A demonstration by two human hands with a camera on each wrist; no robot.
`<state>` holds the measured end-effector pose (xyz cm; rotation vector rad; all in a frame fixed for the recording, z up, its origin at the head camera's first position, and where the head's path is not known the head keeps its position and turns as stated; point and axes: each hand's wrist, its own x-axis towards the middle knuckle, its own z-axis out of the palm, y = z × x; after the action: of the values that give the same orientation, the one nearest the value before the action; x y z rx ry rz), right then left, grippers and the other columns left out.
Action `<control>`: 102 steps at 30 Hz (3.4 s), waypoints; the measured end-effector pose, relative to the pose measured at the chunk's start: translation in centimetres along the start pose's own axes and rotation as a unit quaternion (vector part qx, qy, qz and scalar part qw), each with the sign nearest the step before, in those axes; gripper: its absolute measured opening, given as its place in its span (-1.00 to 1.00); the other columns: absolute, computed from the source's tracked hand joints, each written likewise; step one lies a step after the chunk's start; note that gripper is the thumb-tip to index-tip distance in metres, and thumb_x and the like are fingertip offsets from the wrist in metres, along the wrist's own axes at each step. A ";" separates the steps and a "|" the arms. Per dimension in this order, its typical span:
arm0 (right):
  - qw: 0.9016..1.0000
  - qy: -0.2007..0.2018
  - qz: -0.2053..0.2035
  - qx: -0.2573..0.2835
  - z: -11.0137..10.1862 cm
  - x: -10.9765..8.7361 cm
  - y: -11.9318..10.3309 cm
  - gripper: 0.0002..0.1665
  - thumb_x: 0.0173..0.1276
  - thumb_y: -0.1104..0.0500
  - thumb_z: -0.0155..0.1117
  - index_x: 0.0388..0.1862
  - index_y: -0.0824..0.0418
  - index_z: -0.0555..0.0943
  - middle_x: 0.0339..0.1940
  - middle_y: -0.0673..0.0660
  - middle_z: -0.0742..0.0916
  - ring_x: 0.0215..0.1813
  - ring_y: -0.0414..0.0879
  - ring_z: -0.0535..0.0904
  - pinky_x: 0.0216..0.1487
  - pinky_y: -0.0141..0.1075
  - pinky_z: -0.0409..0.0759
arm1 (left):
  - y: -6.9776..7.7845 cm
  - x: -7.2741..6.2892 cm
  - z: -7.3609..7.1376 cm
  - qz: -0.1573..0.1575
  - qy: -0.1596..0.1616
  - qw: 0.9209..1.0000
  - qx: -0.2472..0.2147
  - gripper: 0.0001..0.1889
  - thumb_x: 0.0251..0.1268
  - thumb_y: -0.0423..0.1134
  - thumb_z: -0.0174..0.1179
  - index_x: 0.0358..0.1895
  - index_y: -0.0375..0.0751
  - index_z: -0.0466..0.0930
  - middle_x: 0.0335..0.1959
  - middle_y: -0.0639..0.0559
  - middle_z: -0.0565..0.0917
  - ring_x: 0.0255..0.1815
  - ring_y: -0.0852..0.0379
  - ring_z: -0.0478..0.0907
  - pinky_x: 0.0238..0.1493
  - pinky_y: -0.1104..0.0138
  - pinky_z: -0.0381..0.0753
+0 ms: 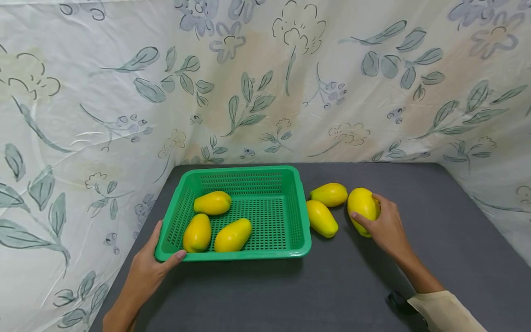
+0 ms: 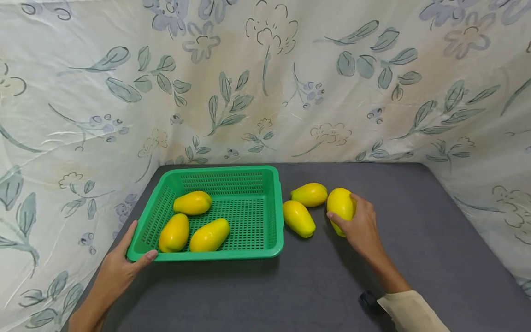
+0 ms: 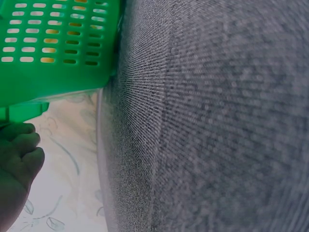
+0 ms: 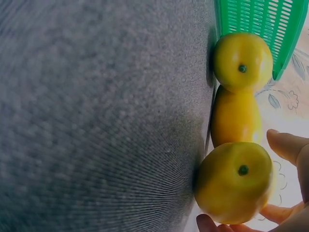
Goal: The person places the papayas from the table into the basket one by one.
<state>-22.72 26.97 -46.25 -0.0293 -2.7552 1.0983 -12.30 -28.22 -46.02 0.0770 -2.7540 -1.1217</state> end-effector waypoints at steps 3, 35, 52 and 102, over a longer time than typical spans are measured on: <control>1.000 0.000 -0.001 -0.001 0.1 0.1 0.1 0.17 0.46 -0.18 0.44 0.65 0.52 0.11 0.55 0.65 0.25 0.45 0.53 0.23 0.17 0.42 0.42 | -0.1 0.0 0.0 0.000 0.000 1.000 0.000 0.14 0.41 0.03 0.44 0.77 -0.11 -0.23 0.66 -0.45 0.18 0.47 -0.34 0.35 0.29 -0.24 0.39; 1.000 0.011 0.002 -0.007 0.4 -0.5 0.8 0.02 0.42 0.06 0.42 0.64 0.47 0.16 0.43 0.59 0.40 0.23 0.41 0.38 -0.02 0.25 0.45 | -0.3 0.0 0.1 -0.006 -0.001 1.000 -0.003 0.15 0.40 0.04 0.44 0.77 -0.10 -0.24 0.67 -0.41 0.18 0.45 -0.29 0.36 0.29 -0.20 0.39; 0.999 0.044 -0.009 0.014 -0.6 -1.3 -0.1 0.00 0.45 0.06 0.40 0.66 0.44 0.16 0.44 0.57 0.40 0.18 0.37 0.42 -0.06 0.15 0.45 | 0.0 0.0 0.1 0.003 0.006 1.000 0.015 0.11 0.42 0.04 0.43 0.77 -0.13 -0.19 0.63 -0.42 0.26 0.34 -0.24 0.44 0.18 -0.07 0.42; 0.991 0.049 -0.092 0.078 -1.3 -5.6 -8.4 0.00 0.44 0.03 0.47 0.70 0.23 0.19 0.54 0.33 0.43 0.31 0.27 0.45 -0.15 -0.27 0.63 | -0.4 0.0 0.1 -0.005 -0.008 1.000 -0.010 0.16 0.40 0.04 0.44 0.77 -0.10 -0.25 0.68 -0.43 0.15 0.54 -0.37 0.28 0.38 -0.31 0.32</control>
<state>-16.63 21.31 -40.45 0.1822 -2.5195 1.2204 -12.31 -28.41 -46.35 0.0797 -2.7579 -1.1568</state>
